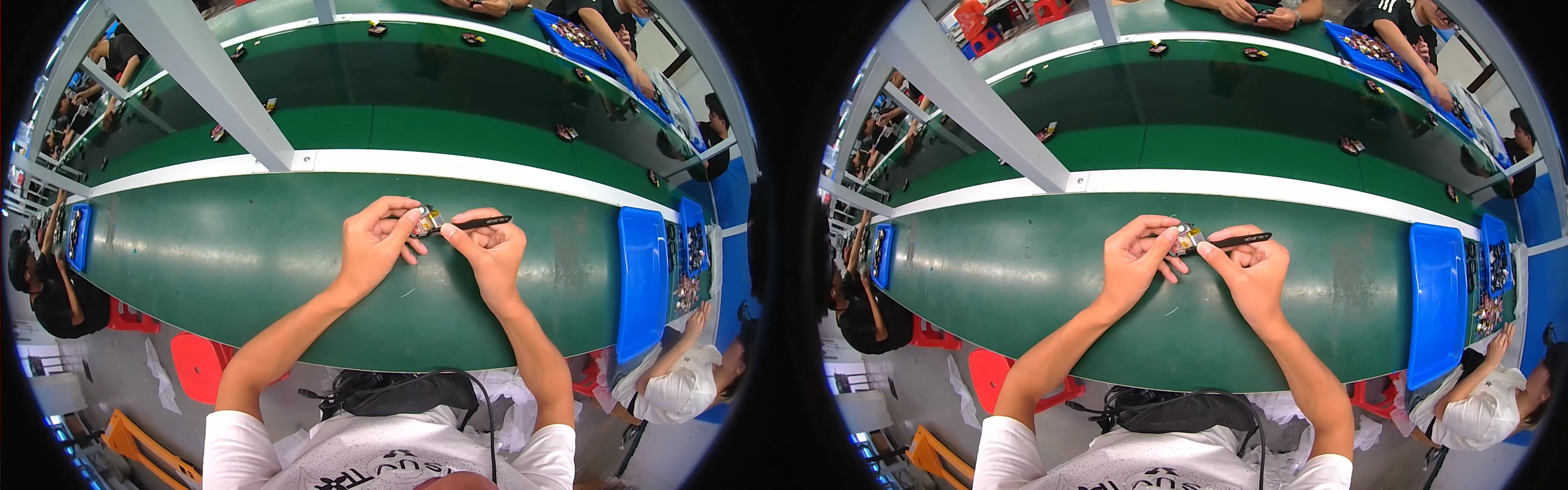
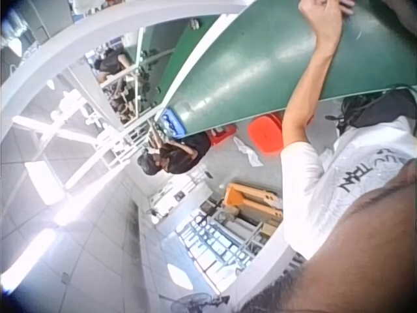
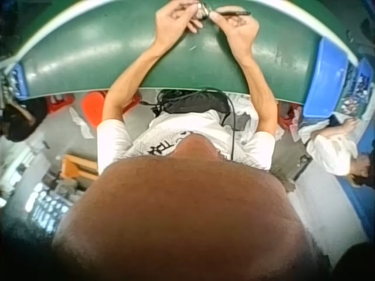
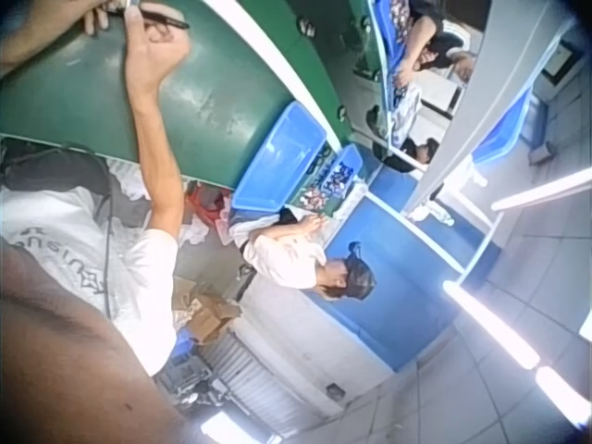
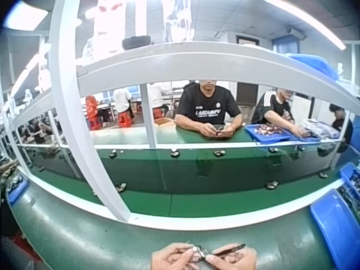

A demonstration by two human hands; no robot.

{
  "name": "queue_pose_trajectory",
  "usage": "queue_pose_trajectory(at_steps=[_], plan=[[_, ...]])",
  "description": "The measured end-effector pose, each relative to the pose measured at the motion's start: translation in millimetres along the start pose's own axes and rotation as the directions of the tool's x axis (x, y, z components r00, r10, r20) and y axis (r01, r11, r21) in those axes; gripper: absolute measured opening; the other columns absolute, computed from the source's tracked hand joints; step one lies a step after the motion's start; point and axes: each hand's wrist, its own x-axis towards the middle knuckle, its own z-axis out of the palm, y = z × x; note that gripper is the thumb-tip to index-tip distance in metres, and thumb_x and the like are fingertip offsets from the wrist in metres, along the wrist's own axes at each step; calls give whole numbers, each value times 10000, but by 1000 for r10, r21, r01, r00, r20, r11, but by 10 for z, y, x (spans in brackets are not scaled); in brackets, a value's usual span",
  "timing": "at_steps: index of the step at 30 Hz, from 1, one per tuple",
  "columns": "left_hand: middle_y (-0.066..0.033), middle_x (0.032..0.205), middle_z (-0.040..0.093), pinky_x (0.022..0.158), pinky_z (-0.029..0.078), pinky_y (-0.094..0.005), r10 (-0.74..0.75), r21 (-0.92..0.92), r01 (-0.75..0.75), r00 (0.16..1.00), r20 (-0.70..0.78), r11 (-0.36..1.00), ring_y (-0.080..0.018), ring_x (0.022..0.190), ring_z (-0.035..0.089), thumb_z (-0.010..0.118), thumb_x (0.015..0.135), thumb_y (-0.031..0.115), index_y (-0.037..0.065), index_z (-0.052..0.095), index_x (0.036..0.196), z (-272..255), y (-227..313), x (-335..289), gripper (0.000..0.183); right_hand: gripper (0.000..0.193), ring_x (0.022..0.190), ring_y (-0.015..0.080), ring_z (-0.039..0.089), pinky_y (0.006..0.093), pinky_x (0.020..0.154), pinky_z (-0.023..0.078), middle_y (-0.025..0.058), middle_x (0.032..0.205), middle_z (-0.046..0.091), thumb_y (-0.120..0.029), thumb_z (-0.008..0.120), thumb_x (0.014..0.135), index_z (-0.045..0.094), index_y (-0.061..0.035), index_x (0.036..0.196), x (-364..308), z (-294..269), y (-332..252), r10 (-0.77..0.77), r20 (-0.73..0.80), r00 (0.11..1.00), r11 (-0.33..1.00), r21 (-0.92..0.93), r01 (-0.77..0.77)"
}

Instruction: Applying precision material to small electronic components on an assembly line using a tool.

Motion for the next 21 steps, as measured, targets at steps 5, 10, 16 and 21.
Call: queue_pose_trajectory(at_steps=[5,10,16,21], plan=[[-195,1012,697,516,591,-272,11,2,-11,1000,-26,1000,-221,699,727,605,1001,71,-100,594,1186,5,13,-9,251,131,500,-35,336,176,447,227,-35,733,635,9,804,828,707,34,913,-39,59,26,-139,-36,990,983,-123,134],[-185,999,703,525,591,-266,72,16,-71,993,-94,997,-218,702,728,604,999,58,-99,596,1183,12,-3,-15,242,120,508,-32,390,169,450,264,-10,781,672,6,805,826,713,36,897,-57,83,0,-141,-67,988,977,-173,128],[-184,1012,712,550,601,-263,121,92,-110,985,-122,990,-226,746,745,610,993,47,-100,606,1182,61,1,-35,239,117,509,-30,400,167,451,276,13,833,705,1,807,824,721,33,897,-74,89,7,-135,-68,989,978,-167,122],[-179,1004,722,564,609,-256,169,126,-153,978,-124,980,-239,784,756,610,988,26,-98,612,1178,83,-13,-41,227,118,510,-30,404,165,452,279,15,840,709,4,806,823,722,34,900,-68,73,7,-142,-69,987,977,-172,129]])
